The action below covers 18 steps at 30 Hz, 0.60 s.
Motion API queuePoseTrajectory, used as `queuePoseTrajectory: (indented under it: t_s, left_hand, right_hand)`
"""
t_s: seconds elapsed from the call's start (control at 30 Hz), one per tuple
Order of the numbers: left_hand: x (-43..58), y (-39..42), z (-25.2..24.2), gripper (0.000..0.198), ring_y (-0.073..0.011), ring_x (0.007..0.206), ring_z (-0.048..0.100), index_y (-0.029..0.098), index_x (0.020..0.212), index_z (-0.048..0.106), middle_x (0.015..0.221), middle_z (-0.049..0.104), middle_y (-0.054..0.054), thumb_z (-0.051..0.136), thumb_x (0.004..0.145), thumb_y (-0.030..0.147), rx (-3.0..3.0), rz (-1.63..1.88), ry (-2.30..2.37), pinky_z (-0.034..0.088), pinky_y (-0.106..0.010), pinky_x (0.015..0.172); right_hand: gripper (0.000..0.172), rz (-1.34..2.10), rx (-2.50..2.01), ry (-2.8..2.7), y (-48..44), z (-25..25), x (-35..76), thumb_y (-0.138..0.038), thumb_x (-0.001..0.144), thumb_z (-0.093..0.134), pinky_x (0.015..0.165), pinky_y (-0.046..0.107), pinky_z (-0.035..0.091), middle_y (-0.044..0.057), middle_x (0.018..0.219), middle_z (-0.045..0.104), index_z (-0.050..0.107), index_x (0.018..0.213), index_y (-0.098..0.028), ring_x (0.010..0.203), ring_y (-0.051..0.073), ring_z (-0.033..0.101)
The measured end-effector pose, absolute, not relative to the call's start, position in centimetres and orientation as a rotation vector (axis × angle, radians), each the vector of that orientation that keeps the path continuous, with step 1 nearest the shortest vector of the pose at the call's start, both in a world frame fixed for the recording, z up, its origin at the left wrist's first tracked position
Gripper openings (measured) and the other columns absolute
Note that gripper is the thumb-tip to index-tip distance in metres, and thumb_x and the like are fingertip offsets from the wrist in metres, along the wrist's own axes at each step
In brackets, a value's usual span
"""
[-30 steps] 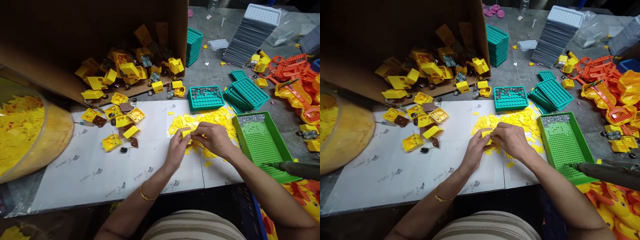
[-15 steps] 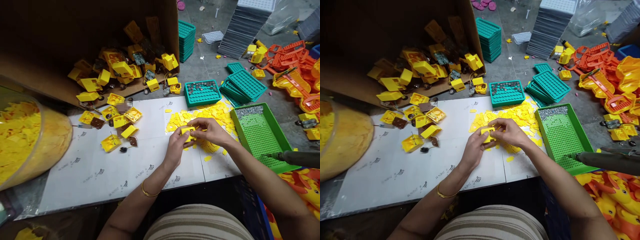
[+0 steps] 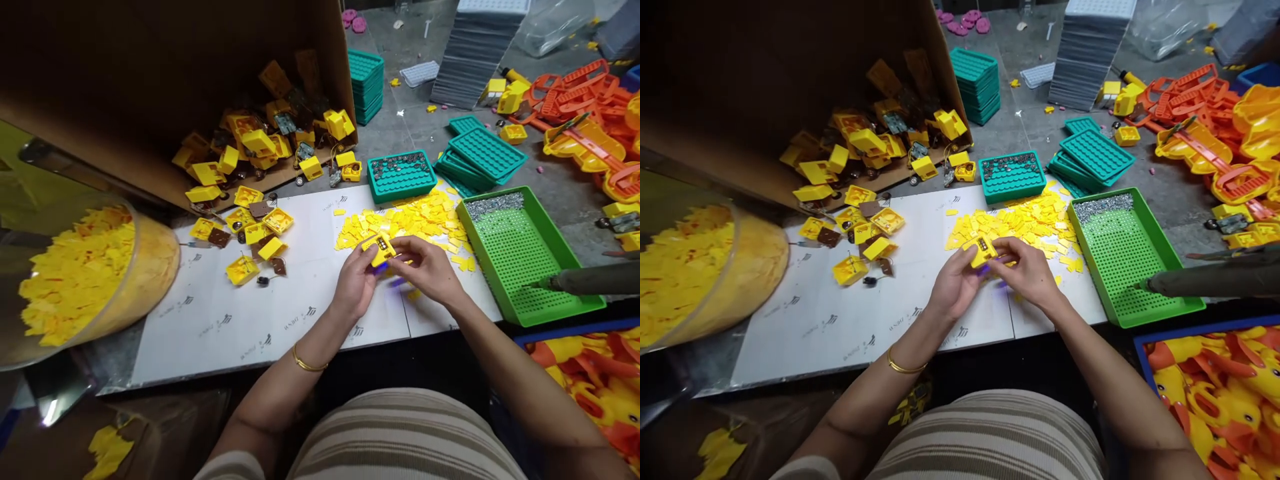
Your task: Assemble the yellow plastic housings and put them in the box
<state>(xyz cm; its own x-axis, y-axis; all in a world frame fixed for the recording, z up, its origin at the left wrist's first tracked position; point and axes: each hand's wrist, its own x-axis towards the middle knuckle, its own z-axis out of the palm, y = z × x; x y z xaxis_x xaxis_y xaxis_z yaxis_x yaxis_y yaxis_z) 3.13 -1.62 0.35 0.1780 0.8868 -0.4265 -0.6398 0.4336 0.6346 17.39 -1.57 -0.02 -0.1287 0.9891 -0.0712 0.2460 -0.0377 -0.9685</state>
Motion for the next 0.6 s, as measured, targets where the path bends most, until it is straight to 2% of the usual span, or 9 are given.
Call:
queuePoseTrajectory:
  t_s: [0.1,0.2,0.33,0.43,0.53,0.6]
  left_hand:
    - [3.1,-2.6,0.6,0.026,-0.02,0.107,0.06,0.016,0.101,0.064,0.105,0.068,-0.006,0.067,0.076,0.02,0.404,1.114,0.886,0.044,-0.033,0.097]
    - [3.0,-3.4,1.1,0.029,-0.0195,0.107,0.06,0.017,0.102,0.063,0.108,0.067,-0.005,0.069,0.075,0.023,0.466,1.118,0.919,0.043,-0.033,0.097]
    - [2.8,-3.7,1.8,0.034,-0.014,0.087,0.062,0.018,0.104,0.062,0.095,0.068,-0.002,0.072,0.071,0.024,0.566,1.097,1.02,0.046,-0.026,0.081]
    - [2.3,-3.8,1.9,0.035,-0.0113,0.077,0.06,0.018,0.103,0.063,0.092,0.068,-0.001,0.073,0.07,0.022,0.554,1.093,1.063,0.045,-0.021,0.065]
    - [1.6,-4.3,1.4,0.029,-0.0121,0.078,0.062,0.015,0.099,0.065,0.094,0.069,-0.004,0.071,0.071,0.02,0.425,1.082,1.065,0.047,-0.021,0.064]
    - [1.4,-4.8,1.1,0.026,-0.0131,0.08,0.065,0.014,0.096,0.064,0.095,0.069,-0.006,0.07,0.071,0.017,0.355,1.047,1.058,0.051,-0.022,0.068]
  right_hand:
    - [0.032,1.295,-1.266,-1.586,-1.6,0.4,17.9,-0.031,0.074,0.068,0.075,0.032,0.058,0.006,0.093,0.071,0.06,0.102,-0.018,0.081,0.018,0.069]
    - [0.03,1.15,-1.286,-1.757,-1.7,1.2,18.0,-0.028,0.076,0.065,0.075,0.032,0.058,0.005,0.092,0.072,0.06,0.103,-0.019,0.079,0.017,0.069]
    - [0.027,0.901,-1.267,-1.929,-2.1,2.1,18.5,-0.022,0.08,0.058,0.075,0.029,0.056,0.004,0.094,0.072,0.063,0.107,-0.018,0.079,0.016,0.069]
    - [0.025,0.779,-1.313,-2.011,-3.2,1.9,20.0,-0.029,0.085,0.058,0.07,0.028,0.053,0.006,0.098,0.069,0.066,0.106,-0.019,0.081,0.017,0.066]
    - [0.018,0.661,-1.507,-2.163,-5.4,0.6,21.6,-0.031,0.087,0.058,0.068,0.03,0.048,0.006,0.09,0.066,0.071,0.093,-0.019,0.075,0.017,0.063]
    - [0.017,0.667,-1.619,-2.257,-6.9,-0.3,22.2,-0.028,0.088,0.056,0.066,0.029,0.046,0.006,0.088,0.065,0.07,0.095,-0.021,0.076,0.018,0.063]
